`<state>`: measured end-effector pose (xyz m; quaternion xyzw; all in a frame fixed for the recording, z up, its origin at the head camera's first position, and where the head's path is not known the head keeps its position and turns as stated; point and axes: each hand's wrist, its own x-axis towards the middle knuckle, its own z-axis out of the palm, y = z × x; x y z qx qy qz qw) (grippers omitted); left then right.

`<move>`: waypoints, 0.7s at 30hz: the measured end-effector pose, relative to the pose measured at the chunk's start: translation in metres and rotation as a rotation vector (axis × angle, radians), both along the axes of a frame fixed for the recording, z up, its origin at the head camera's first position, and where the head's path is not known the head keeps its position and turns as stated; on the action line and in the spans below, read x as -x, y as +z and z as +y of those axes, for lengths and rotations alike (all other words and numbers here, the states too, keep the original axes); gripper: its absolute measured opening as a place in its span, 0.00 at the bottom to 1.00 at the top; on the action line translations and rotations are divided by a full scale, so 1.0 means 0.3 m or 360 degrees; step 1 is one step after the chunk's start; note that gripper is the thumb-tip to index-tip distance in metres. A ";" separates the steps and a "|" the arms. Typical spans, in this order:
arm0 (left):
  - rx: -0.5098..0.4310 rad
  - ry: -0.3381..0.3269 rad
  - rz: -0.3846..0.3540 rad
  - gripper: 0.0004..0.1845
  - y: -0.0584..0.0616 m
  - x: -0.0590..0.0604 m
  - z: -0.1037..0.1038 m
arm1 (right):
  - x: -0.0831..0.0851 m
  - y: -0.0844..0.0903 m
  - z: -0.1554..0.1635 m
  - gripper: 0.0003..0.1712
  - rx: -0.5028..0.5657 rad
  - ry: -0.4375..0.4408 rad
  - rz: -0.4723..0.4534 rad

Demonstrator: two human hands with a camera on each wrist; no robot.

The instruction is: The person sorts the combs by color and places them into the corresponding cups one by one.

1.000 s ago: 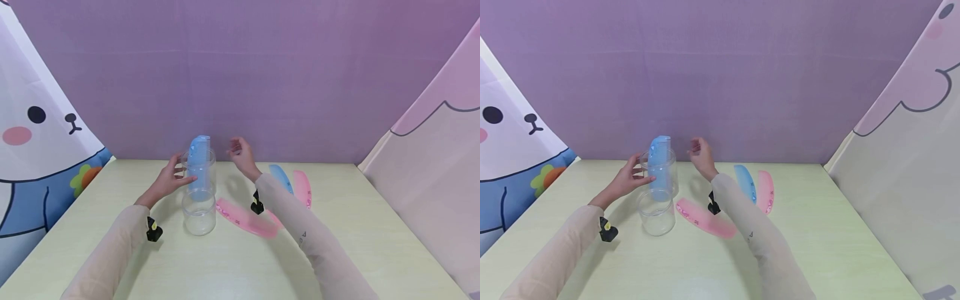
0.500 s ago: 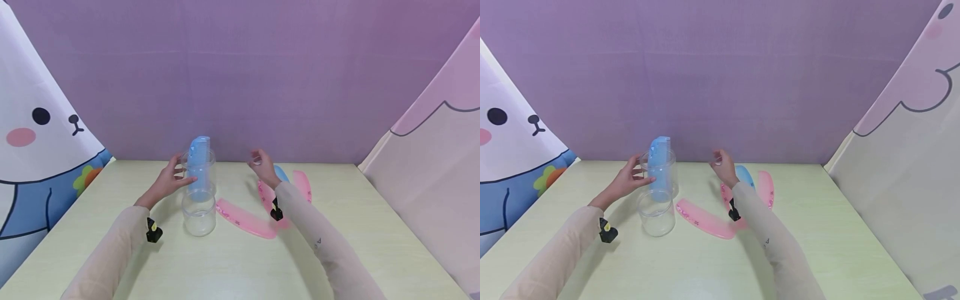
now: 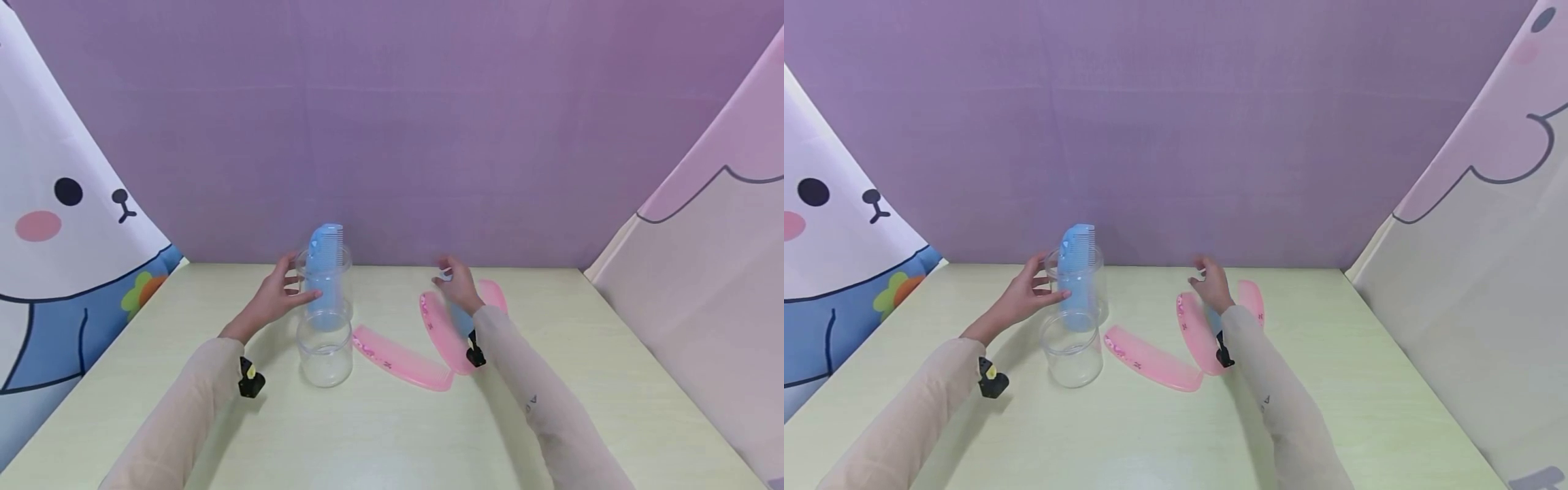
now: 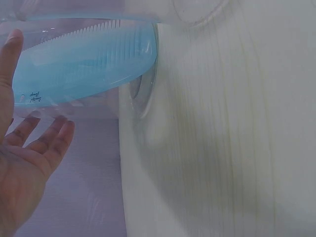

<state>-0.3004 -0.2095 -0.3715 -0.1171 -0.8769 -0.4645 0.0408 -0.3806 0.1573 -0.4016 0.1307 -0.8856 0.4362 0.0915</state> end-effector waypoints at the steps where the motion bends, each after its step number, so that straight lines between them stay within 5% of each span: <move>1: 0.0003 0.0003 0.0000 0.55 -0.001 0.001 -0.001 | 0.001 -0.005 0.010 0.24 -0.0030 -0.0008 -0.0007; 21: -0.0008 -0.0006 -0.0006 0.54 -0.009 0.012 -0.004 | 0.008 -0.064 0.122 0.26 -0.0425 -0.0003 -0.0118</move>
